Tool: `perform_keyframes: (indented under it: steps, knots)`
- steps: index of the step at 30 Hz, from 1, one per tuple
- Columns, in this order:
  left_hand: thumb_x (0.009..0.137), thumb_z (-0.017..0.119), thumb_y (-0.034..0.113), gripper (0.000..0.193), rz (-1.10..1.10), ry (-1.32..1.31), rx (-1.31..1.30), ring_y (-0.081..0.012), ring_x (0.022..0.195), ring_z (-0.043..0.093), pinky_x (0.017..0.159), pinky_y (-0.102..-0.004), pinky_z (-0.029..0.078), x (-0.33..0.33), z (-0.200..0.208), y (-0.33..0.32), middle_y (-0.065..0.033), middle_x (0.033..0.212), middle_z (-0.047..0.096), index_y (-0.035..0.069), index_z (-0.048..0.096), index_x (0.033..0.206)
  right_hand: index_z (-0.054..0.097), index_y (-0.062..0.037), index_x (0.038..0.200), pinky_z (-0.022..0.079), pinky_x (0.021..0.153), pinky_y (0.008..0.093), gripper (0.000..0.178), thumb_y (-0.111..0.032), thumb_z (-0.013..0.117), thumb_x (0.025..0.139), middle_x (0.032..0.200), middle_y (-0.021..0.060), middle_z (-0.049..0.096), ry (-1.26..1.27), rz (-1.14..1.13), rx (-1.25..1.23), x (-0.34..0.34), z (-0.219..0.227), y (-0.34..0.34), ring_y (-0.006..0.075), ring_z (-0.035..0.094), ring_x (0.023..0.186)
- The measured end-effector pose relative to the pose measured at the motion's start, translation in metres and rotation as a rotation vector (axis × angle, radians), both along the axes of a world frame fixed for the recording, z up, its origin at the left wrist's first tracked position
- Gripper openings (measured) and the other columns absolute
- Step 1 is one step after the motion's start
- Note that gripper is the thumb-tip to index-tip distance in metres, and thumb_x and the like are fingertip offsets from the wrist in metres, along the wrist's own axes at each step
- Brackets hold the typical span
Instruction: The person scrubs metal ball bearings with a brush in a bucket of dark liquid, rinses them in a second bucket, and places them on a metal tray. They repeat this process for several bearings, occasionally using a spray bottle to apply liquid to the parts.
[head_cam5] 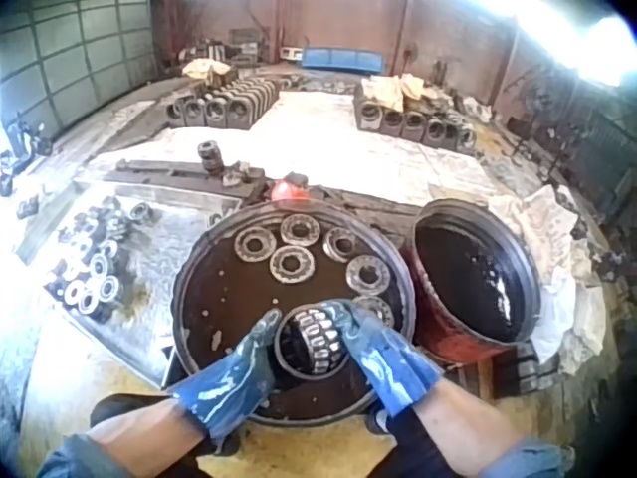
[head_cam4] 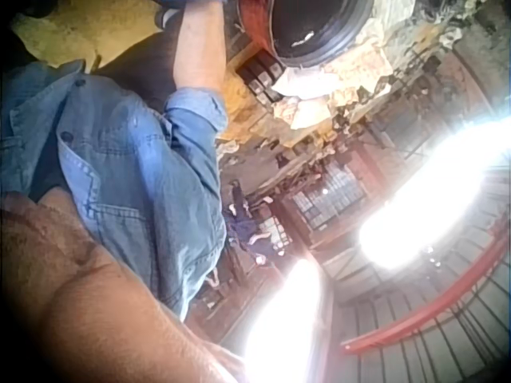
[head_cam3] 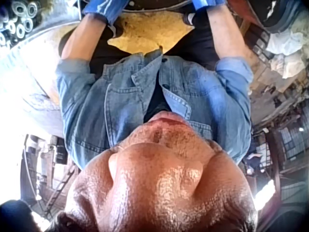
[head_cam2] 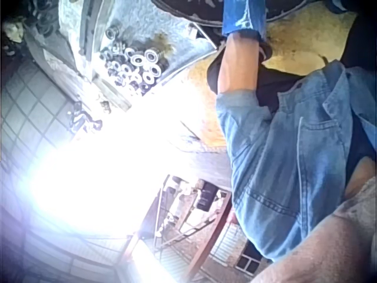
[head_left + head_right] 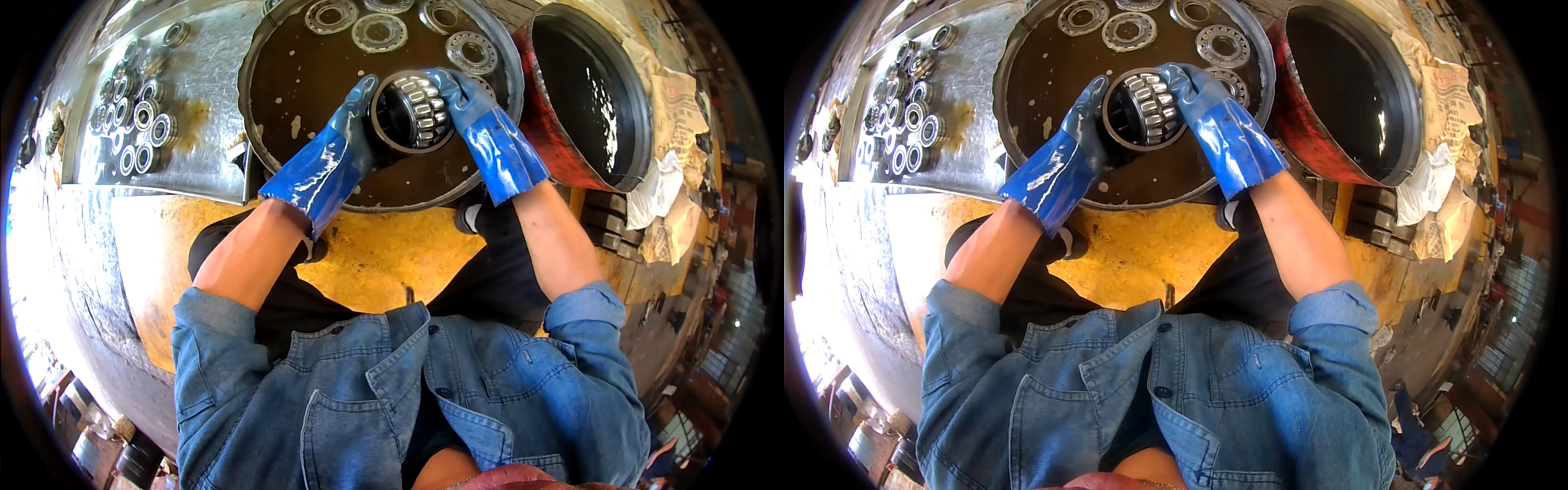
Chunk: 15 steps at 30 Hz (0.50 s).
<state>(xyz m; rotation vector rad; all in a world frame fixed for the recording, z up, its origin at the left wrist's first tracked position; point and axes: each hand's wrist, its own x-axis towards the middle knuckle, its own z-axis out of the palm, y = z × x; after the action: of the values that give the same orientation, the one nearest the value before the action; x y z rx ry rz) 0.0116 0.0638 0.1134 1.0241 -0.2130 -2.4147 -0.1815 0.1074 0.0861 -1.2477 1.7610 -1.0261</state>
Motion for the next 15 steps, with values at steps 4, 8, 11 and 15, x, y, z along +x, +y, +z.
perform_keyframes:
  steps: [4, 8, 11, 15]
  knots:
    - [0.102, 0.047, 0.049, 0.049, -0.019, -0.043, -0.011, -0.0284, 0.109, 0.064, 0.097, -0.0509, 0.052, -0.001, 0.006, -0.002, -0.0119, 0.123, 0.066, 0.009, 0.061, 0.127, 0.062, -0.0001, 0.130, 0.052, 0.093, 0.0325, 0.057, -0.050, 0.054, 0.102, 0.113, 0.0174, 0.072, 0.049, 0.027, 0.017, -0.012, -0.005, -0.003, 0.0231, 0.068, 0.103]
    - [0.101, 0.048, 0.048, 0.046, -0.032, -0.067, -0.041, -0.0281, 0.108, 0.064, 0.096, -0.0516, 0.052, 0.002, 0.006, -0.001, -0.0111, 0.121, 0.066, 0.010, 0.062, 0.124, 0.062, -0.0014, 0.131, 0.051, 0.095, 0.0336, 0.058, -0.051, 0.054, 0.101, 0.114, 0.0167, 0.072, 0.003, -0.001, 0.044, -0.011, -0.001, -0.002, 0.0221, 0.068, 0.104]
    - [0.101, 0.050, 0.047, 0.043, -0.041, -0.084, -0.100, -0.0279, 0.105, 0.065, 0.095, -0.0526, 0.053, 0.010, 0.010, 0.000, -0.0099, 0.118, 0.067, 0.011, 0.063, 0.121, 0.064, -0.0011, 0.127, 0.053, 0.089, 0.0316, 0.054, -0.048, 0.055, 0.102, 0.106, 0.0132, 0.073, -0.094, -0.032, 0.020, -0.007, 0.003, 0.000, 0.0183, 0.067, 0.098]
    - [0.100, 0.053, 0.042, 0.039, -0.072, 0.007, 0.004, -0.0277, 0.103, 0.065, 0.091, -0.0504, 0.055, 0.020, 0.003, -0.004, -0.0093, 0.117, 0.067, 0.010, 0.063, 0.121, 0.065, -0.0013, 0.123, 0.053, 0.086, 0.0304, 0.050, -0.046, 0.055, 0.103, 0.103, 0.0109, 0.072, -0.272, -0.043, 0.004, -0.017, -0.005, 0.002, 0.0164, 0.067, 0.096]
